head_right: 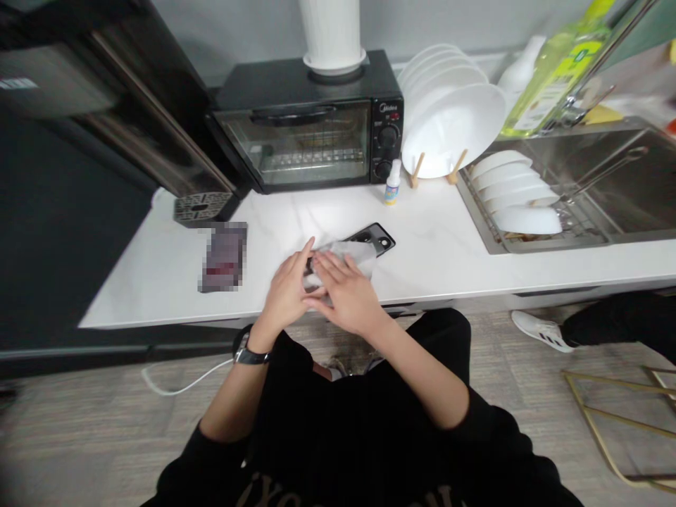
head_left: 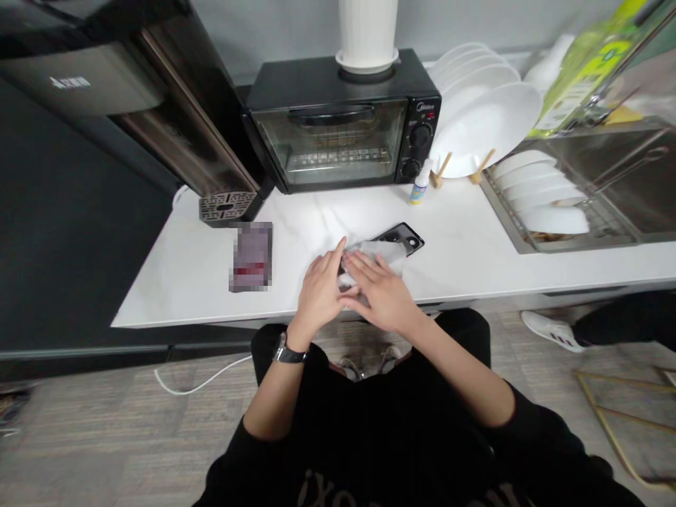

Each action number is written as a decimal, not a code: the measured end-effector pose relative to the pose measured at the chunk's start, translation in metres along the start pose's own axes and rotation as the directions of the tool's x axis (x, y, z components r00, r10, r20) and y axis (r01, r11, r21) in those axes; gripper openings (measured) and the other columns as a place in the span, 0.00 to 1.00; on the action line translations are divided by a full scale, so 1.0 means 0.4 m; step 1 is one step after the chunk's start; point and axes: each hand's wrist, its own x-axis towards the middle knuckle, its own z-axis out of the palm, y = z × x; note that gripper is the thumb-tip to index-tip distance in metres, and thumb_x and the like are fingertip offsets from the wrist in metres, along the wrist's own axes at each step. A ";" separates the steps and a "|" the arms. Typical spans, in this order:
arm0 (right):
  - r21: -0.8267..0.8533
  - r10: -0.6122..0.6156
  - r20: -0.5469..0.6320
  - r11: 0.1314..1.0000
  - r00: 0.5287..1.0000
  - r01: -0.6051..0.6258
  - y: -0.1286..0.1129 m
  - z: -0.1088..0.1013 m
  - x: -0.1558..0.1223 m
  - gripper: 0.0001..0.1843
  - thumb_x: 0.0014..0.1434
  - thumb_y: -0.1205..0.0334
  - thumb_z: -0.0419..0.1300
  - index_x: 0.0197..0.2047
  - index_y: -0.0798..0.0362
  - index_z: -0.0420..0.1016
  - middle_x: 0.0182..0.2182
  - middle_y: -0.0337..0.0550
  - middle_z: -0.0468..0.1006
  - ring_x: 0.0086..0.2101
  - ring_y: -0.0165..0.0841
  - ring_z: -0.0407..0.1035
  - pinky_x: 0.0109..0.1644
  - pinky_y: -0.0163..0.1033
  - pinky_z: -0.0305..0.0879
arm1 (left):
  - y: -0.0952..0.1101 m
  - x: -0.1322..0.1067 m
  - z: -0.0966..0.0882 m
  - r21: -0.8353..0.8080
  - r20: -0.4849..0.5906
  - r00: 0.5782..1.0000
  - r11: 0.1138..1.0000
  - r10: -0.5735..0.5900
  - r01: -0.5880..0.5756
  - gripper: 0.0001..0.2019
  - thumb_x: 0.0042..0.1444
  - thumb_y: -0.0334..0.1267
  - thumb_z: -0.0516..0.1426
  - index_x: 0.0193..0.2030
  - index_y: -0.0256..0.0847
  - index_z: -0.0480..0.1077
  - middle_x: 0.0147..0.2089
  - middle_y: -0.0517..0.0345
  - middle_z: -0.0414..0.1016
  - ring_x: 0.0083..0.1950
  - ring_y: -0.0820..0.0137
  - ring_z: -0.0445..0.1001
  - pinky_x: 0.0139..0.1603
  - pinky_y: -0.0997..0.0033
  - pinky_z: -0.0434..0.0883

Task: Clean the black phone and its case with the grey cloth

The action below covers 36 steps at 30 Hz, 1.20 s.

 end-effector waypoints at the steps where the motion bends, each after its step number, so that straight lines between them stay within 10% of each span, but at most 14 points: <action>1: 0.032 -0.048 0.025 0.998 0.999 0.047 -0.019 0.002 -0.008 0.44 0.73 0.36 0.51 0.78 0.60 0.58 0.76 0.57 0.61 0.76 0.46 0.54 0.80 0.61 0.51 | -0.001 -0.001 0.000 0.002 0.006 1.000 1.000 -0.004 0.004 0.47 0.62 0.40 0.65 0.82 0.43 0.45 0.62 0.44 0.76 0.62 0.52 0.75 0.69 0.46 0.70; 12: -0.124 0.286 -0.184 0.942 0.940 -0.311 0.136 -0.041 -0.026 0.44 0.74 0.36 0.49 0.78 0.62 0.59 0.75 0.60 0.61 0.75 0.56 0.55 0.77 0.68 0.55 | 0.015 0.008 -0.007 -0.005 -0.008 1.000 1.000 -0.009 0.009 0.52 0.60 0.51 0.69 0.82 0.46 0.45 0.65 0.46 0.76 0.64 0.50 0.75 0.70 0.44 0.68; 20: 0.073 -0.160 0.065 0.985 0.985 0.156 -0.024 -0.005 -0.013 0.39 0.75 0.38 0.50 0.76 0.56 0.62 0.74 0.53 0.66 0.75 0.43 0.57 0.79 0.57 0.55 | -0.003 -0.001 0.003 -0.002 0.010 1.000 1.000 -0.008 0.008 0.45 0.63 0.35 0.61 0.82 0.41 0.45 0.67 0.42 0.75 0.66 0.53 0.74 0.71 0.46 0.68; 30: -0.116 0.232 -0.144 0.961 0.962 -0.249 0.165 -0.055 -0.033 0.42 0.74 0.38 0.50 0.79 0.59 0.56 0.75 0.59 0.61 0.75 0.54 0.54 0.78 0.68 0.53 | 0.013 0.007 -0.003 -0.002 -0.019 1.000 1.000 -0.002 0.002 0.51 0.60 0.50 0.69 0.82 0.46 0.45 0.67 0.46 0.76 0.65 0.51 0.75 0.70 0.45 0.68; 36: 0.009 -0.090 0.023 0.996 0.996 0.089 0.007 0.001 -0.004 0.44 0.73 0.34 0.51 0.78 0.58 0.58 0.76 0.56 0.61 0.76 0.46 0.54 0.80 0.61 0.52 | 0.001 0.001 0.003 0.006 -0.001 1.000 1.000 -0.010 0.010 0.46 0.63 0.39 0.64 0.82 0.41 0.45 0.66 0.43 0.75 0.65 0.52 0.75 0.70 0.45 0.69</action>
